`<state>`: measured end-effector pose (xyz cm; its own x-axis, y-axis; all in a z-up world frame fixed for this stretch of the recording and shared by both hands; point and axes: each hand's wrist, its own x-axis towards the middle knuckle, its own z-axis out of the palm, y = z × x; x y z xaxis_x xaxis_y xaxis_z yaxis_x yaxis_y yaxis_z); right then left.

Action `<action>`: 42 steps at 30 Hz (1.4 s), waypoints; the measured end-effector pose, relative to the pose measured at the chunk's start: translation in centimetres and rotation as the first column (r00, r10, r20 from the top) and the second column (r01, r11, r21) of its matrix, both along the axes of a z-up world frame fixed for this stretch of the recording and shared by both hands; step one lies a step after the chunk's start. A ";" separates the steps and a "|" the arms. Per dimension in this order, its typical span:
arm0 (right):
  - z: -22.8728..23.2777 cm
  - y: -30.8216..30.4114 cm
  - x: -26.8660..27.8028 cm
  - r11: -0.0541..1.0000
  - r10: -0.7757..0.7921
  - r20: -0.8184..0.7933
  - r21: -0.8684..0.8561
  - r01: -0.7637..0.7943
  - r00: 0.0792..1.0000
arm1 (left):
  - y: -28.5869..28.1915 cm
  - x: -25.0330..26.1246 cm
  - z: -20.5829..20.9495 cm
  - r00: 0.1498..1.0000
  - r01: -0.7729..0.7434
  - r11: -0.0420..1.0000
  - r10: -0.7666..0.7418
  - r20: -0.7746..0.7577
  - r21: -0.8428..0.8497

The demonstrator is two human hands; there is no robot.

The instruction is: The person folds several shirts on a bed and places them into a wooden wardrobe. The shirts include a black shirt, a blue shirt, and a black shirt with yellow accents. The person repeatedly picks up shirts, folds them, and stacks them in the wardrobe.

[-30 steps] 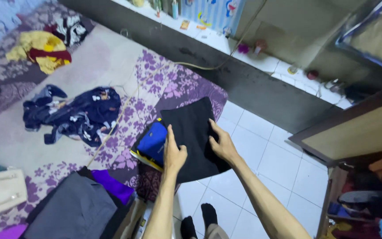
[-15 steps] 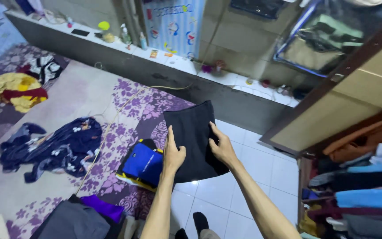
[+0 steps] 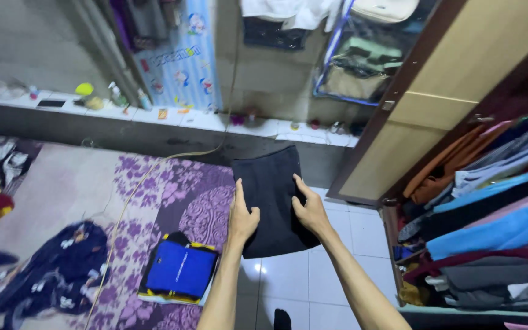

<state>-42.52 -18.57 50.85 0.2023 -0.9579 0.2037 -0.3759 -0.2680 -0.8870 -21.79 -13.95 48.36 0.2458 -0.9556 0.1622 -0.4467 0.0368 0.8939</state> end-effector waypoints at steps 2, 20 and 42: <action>0.7 -0.7 -1.7 0.999 -0.032 0.006 -0.003 0.032 0.999 | -1.4 -1.4 0.5 0.999 0.035 0.999 -0.035 0.004 -0.011; 3.3 -5.2 -16.5 0.934 -0.355 0.029 -0.028 0.356 0.934 | -11.9 -15.9 6.2 0.926 0.378 0.925 -0.377 -0.021 0.029; 5.2 -6.6 -27.6 0.695 -0.717 0.037 -0.051 0.717 0.697 | -19.8 -28.7 11.9 0.713 0.701 0.712 -0.696 -0.085 0.052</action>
